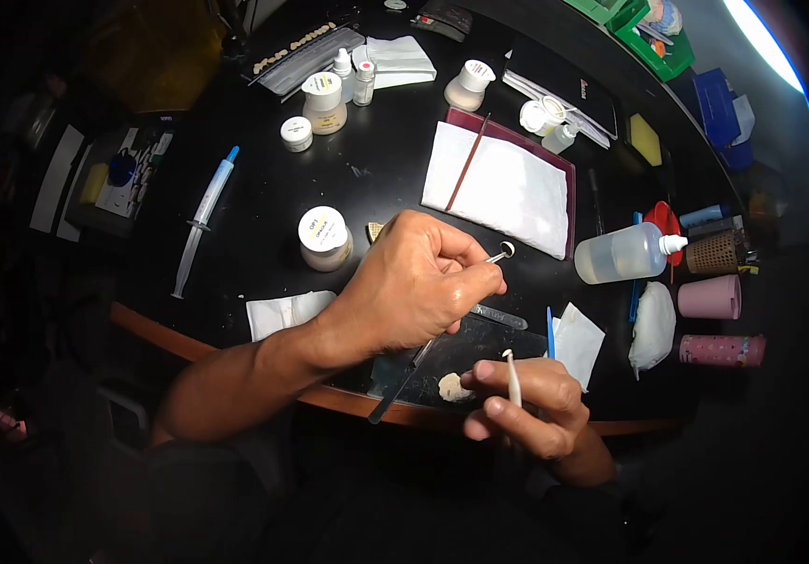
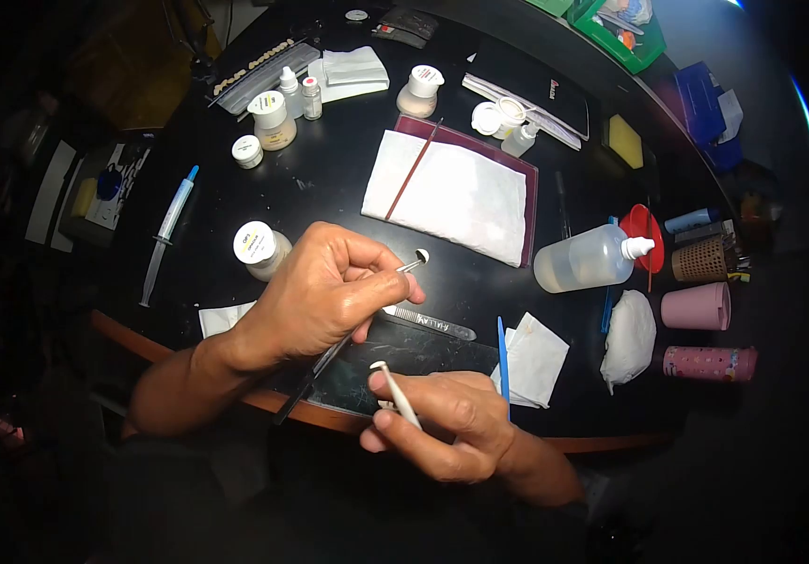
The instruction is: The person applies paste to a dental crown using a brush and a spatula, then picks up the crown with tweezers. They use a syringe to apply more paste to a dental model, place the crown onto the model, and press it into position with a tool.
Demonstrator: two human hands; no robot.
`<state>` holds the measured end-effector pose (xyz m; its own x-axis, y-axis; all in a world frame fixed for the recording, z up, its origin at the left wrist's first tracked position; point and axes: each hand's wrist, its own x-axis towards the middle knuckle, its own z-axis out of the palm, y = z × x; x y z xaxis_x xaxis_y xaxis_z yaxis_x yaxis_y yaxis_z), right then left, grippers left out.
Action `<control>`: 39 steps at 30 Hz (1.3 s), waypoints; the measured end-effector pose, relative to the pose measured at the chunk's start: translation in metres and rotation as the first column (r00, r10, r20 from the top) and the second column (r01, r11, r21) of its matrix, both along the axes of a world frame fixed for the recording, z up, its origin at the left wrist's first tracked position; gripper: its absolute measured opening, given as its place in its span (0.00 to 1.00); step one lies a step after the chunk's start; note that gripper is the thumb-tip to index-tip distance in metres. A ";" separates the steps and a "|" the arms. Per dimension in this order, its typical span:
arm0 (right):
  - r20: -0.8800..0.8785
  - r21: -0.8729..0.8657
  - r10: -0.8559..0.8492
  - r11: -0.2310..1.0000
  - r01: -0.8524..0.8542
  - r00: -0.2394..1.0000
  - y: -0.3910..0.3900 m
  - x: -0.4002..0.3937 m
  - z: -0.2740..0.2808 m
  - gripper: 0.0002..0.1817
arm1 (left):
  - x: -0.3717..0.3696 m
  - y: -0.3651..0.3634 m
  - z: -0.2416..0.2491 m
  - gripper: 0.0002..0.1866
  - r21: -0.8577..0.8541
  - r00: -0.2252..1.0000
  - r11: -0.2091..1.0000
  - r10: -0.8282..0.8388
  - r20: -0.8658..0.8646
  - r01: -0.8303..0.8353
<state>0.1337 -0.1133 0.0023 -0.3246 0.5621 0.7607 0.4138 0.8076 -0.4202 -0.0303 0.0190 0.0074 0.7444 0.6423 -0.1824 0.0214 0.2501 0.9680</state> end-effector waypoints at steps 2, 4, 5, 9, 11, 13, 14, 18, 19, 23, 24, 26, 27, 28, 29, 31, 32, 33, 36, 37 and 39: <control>-0.010 0.019 0.064 0.998 -0.063 0.998 0.003 -0.008 -0.013 0.15 | 0.002 -0.002 -0.002 0.12 0.041 1.000 0.999 0.021 -0.016 -0.020; -0.023 0.016 0.082 0.997 -0.082 0.996 0.004 -0.015 -0.015 0.11 | 0.005 -0.004 -0.004 0.12 0.099 0.998 0.994 0.040 -0.045 -0.036; -0.023 -0.016 0.093 0.996 -0.093 0.995 0.003 -0.016 -0.013 0.12 | 0.006 -0.005 -0.005 0.12 0.138 0.996 0.989 0.054 -0.065 -0.044; -0.039 -0.037 0.098 0.994 -0.099 0.994 0.005 -0.019 -0.011 0.14 | 0.010 -0.008 -0.011 0.11 0.182 0.994 0.981 0.080 -0.081 -0.064; -0.033 0.011 0.075 0.997 -0.074 0.997 0.005 -0.017 -0.011 0.14 | 0.011 -0.010 -0.010 0.12 0.179 0.993 0.982 0.084 -0.088 -0.067; -0.048 0.037 0.076 0.997 -0.074 0.996 0.006 -0.018 -0.011 0.12 | 0.012 -0.009 -0.009 0.12 0.184 0.991 0.980 0.089 -0.096 -0.070; -0.057 0.047 0.080 0.996 -0.077 0.995 0.007 -0.019 -0.011 0.12 | 0.012 -0.009 -0.009 0.12 0.188 0.990 0.980 0.093 -0.103 -0.072; 0.041 -0.017 0.070 0.997 -0.069 0.997 0.009 -0.020 -0.008 0.10 | 0.013 -0.010 -0.008 0.13 0.149 0.985 0.983 0.128 -0.114 -0.111; 0.035 -0.012 0.066 0.998 -0.066 0.997 0.009 -0.020 -0.011 0.10 | 0.013 -0.011 -0.010 0.13 0.154 0.986 0.982 0.123 -0.114 -0.104; -0.007 -0.007 0.054 0.998 -0.054 0.999 0.006 -0.017 -0.011 0.12 | 0.013 -0.011 -0.004 0.15 0.050 0.995 0.998 0.051 -0.088 -0.046; -0.032 -0.008 0.065 0.998 -0.065 0.997 0.004 -0.014 -0.009 0.13 | 0.013 -0.010 -0.001 0.16 -0.007 0.997 1.000 0.023 -0.075 -0.024; -0.090 0.011 0.066 0.998 -0.065 0.994 0.002 -0.007 -0.009 0.10 | 0.012 -0.008 -0.002 0.18 -0.139 1.000 0.990 -0.016 0.019 0.019; -0.115 -0.021 0.068 0.997 -0.071 0.991 -0.001 -0.003 -0.008 0.11 | 0.011 -0.007 -0.003 0.19 -0.203 0.997 0.978 -0.032 0.067 0.045; -0.140 -0.052 0.068 0.996 -0.076 0.988 -0.005 0.001 -0.008 0.12 | 0.009 -0.005 -0.006 0.19 -0.288 0.984 0.951 -0.065 0.166 0.111; -0.165 -0.084 0.067 0.993 -0.081 0.984 -0.008 0.006 -0.007 0.14 | 0.007 -0.006 -0.005 0.18 -0.350 0.976 0.928 -0.058 0.209 0.130; -0.179 -0.042 0.090 0.994 -0.099 0.980 -0.006 0.014 -0.010 0.18 | 0.005 -0.007 -0.003 0.17 -0.466 0.956 0.867 -0.038 0.290 0.176; -0.198 -0.058 0.081 0.994 -0.094 0.977 -0.008 0.015 -0.009 0.18 | 0.004 -0.006 -0.005 0.17 -0.452 0.946 0.867 -0.061 0.318 0.208; -0.217 -0.074 0.071 0.993 -0.089 0.974 -0.011 0.015 -0.006 0.18 | 0.004 -0.007 -0.005 0.17 -0.449 0.949 0.870 -0.064 0.307 0.204; -0.235 -0.119 0.092 0.985 -0.122 0.968 -0.012 0.016 0.002 0.18 | 0.002 -0.009 -0.003 0.16 -0.446 0.955 0.873 -0.067 0.289 0.196; -0.244 -0.148 0.111 0.978 -0.150 0.964 -0.013 0.017 -0.002 0.19 | 0.002 -0.009 -0.003 0.17 -0.450 0.956 0.873 -0.061 0.285 0.190; -0.257 -0.177 0.139 0.966 -0.188 0.956 -0.017 0.019 -0.009 0.18 | 0.002 -0.010 -0.001 0.17 -0.460 0.960 0.869 -0.054 0.276 0.181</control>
<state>0.1527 -0.1305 -0.0066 -0.2459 0.6634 0.7067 0.1502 0.7463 -0.6484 -0.0282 0.0091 0.0066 0.8701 0.4281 -0.2442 -0.1420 0.6922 0.7076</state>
